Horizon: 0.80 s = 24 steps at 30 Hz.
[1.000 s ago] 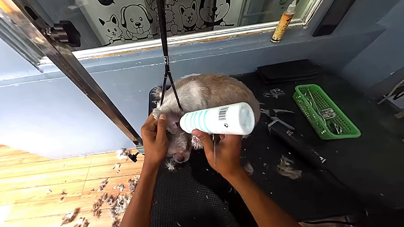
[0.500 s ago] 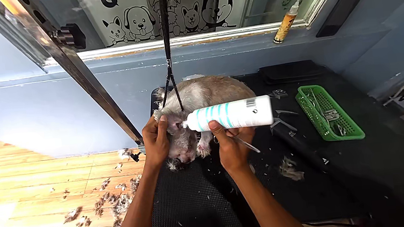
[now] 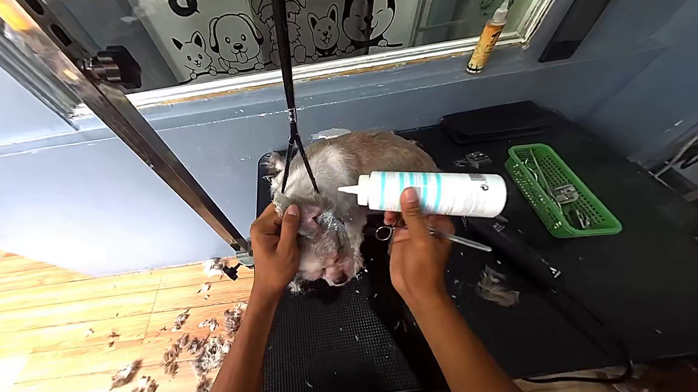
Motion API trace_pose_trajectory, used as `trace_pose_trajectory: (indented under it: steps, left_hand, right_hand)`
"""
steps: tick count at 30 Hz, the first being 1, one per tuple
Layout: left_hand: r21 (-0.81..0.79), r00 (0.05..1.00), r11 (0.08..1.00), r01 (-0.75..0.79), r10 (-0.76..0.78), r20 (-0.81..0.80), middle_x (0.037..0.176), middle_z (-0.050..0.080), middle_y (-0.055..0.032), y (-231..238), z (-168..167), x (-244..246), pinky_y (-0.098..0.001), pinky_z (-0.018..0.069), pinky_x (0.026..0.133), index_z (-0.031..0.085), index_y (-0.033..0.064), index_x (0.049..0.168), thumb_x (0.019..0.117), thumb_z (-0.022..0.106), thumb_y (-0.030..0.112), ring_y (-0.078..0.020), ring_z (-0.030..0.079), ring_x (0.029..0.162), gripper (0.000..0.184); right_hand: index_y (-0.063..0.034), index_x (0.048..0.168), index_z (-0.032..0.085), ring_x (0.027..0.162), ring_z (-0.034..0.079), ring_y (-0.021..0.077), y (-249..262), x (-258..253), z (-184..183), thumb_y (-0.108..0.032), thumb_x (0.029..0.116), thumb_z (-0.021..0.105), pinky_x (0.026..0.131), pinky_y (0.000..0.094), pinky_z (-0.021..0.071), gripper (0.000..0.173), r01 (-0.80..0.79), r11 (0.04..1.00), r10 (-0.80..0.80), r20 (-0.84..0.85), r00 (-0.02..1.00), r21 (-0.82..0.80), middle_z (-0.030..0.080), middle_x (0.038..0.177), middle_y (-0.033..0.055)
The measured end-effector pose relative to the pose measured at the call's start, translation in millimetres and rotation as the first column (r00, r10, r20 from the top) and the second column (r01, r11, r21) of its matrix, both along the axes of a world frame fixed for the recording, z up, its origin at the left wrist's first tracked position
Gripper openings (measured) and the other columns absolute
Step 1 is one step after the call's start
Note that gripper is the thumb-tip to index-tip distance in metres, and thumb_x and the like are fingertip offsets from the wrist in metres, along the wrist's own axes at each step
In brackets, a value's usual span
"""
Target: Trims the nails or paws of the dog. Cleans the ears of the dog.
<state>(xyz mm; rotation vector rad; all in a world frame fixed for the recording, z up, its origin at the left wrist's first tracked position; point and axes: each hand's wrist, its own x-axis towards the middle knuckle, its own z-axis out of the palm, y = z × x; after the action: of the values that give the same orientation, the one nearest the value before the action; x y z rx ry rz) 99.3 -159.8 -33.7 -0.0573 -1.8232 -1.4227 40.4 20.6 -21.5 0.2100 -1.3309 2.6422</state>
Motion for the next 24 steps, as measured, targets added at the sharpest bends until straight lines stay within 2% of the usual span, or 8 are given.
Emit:
trace_pose_trajectory:
  steps: [4, 7, 11, 14, 17, 19, 21, 24]
  left_hand:
    - [-0.103, 0.998, 0.993, 0.061, -0.059, 0.017, 0.076, 0.063, 0.0025, 27.4, 22.0, 11.9, -0.0187, 0.0496, 0.059, 0.061, 0.01, 0.072, 0.1025, 0.05, 0.008, -0.003, 0.058, 0.066, 0.033]
    - [-0.211, 0.985, 0.962, 0.171, -0.164, 0.051, 0.079, 0.063, 0.0006, 53.8, 33.8, 21.8, -0.0205, 0.0502, 0.062, 0.062, 0.0088, 0.068, 0.1, 0.054, 0.009, -0.0045, 0.059, 0.071, 0.033]
    - [-0.301, 0.93, 0.88, 0.368, -0.356, 0.096, 0.086, 0.066, -0.0014, 88.8, 40.6, 19.4, -0.0235, 0.0555, 0.067, 0.065, 0.0064, 0.072, 0.0995, 0.057, 0.012, -0.0058, 0.063, 0.077, 0.029]
    - [-0.384, 0.873, 0.789, 0.48, -0.473, 0.12, 0.087, 0.061, -0.0029, 95.7, 33.0, 10.4, -0.0233, 0.0523, 0.064, 0.066, 0.0048, 0.073, 0.1008, 0.057, 0.015, -0.0077, 0.059, 0.077, 0.03]
    - [-0.553, 0.85, 0.659, 0.51, -0.482, 0.21, 0.111, 0.062, -0.0054, 79.3, 32.7, 10.3, -0.0273, 0.056, 0.088, 0.07, 0.0046, 0.102, 0.1034, 0.051, 0.013, -0.0125, 0.061, 0.104, 0.021]
    - [-0.609, 0.83, 0.579, 0.543, -0.481, 0.282, 0.13, 0.059, -0.0076, 63.2, 31.7, 13.5, -0.0336, 0.0524, 0.104, 0.067, 0.0059, 0.123, 0.09, 0.052, 0.0, -0.0179, 0.056, 0.124, 0.037]
    - [-0.652, 0.819, 0.512, 0.559, -0.462, 0.34, 0.139, 0.054, -0.0053, 53.2, 31.9, 15.4, -0.0343, 0.0503, 0.108, 0.066, 0.0118, 0.132, 0.0819, 0.057, -0.002, -0.0175, 0.053, 0.129, 0.052]
    - [-0.765, 0.847, 0.418, 0.49, -0.435, 0.305, 0.142, 0.057, -0.0091, 50.9, 37.9, 8.7, -0.0367, 0.0503, 0.11, 0.067, 0.0123, 0.132, 0.0953, 0.06, 0.005, -0.0212, 0.054, 0.133, 0.038]
  right_hand:
    - [-0.0104, 0.117, 0.062, 0.079, 0.067, 0.0113, 35.8, 2.5, 3.7, -0.031, 0.1025, 0.063, 0.073, 0.0266, 0.0588, 0.025, -0.026, 0.998, 0.032, 0.122, 0.992, -0.054, 0.068, 0.094, 0.0043]
    - [-0.0134, 0.113, 0.064, 0.076, 0.066, 0.0103, 67.9, 6.9, 6.3, -0.044, 0.1046, 0.055, 0.069, 0.0261, 0.0571, 0.033, -0.005, 0.999, 0.014, 0.237, 0.971, -0.04, 0.069, 0.089, 0.0019]
    - [-0.0203, 0.106, 0.067, 0.073, 0.067, 0.009, 103.1, 17.1, 15.2, -0.06, 0.1028, 0.045, 0.062, 0.0244, 0.0554, 0.046, -0.058, 0.997, 0.075, 0.43, 0.9, -0.053, 0.069, 0.086, -0.0013]
    - [-0.0197, 0.104, 0.067, 0.07, 0.066, 0.0103, 118.5, 20.5, 9.5, -0.063, 0.1022, 0.043, 0.057, 0.0251, 0.054, 0.049, -0.042, 0.997, 0.072, 0.493, 0.867, -0.072, 0.069, 0.084, 0.0]
    - [-0.0192, 0.102, 0.066, 0.065, 0.065, 0.0108, 128.0, 19.6, 3.5, -0.066, 0.1016, 0.041, 0.051, 0.025, 0.0519, 0.053, -0.027, 0.995, 0.073, 0.532, 0.844, -0.093, 0.069, 0.082, 0.0011]
    - [-0.0189, 0.099, 0.066, 0.063, 0.065, 0.0104, 132.9, 21.7, -0.3, -0.067, 0.1009, 0.041, 0.049, 0.0235, 0.051, 0.054, -0.027, 0.992, 0.094, 0.561, 0.822, -0.126, 0.068, 0.081, 0.0013]
    - [-0.0181, 0.101, 0.066, 0.065, 0.066, 0.011, 136.2, 25.9, -4.4, -0.067, 0.0995, 0.044, 0.051, 0.0236, 0.052, 0.054, -0.032, 0.985, 0.127, 0.581, 0.804, -0.171, 0.068, 0.082, 0.0023]
    - [-0.0163, 0.101, 0.065, 0.064, 0.066, 0.0113, 135.6, 30.4, -6.1, -0.065, 0.0995, 0.047, 0.051, 0.0238, 0.0526, 0.052, -0.033, 0.984, 0.132, 0.596, 0.792, -0.174, 0.068, 0.081, 0.0035]
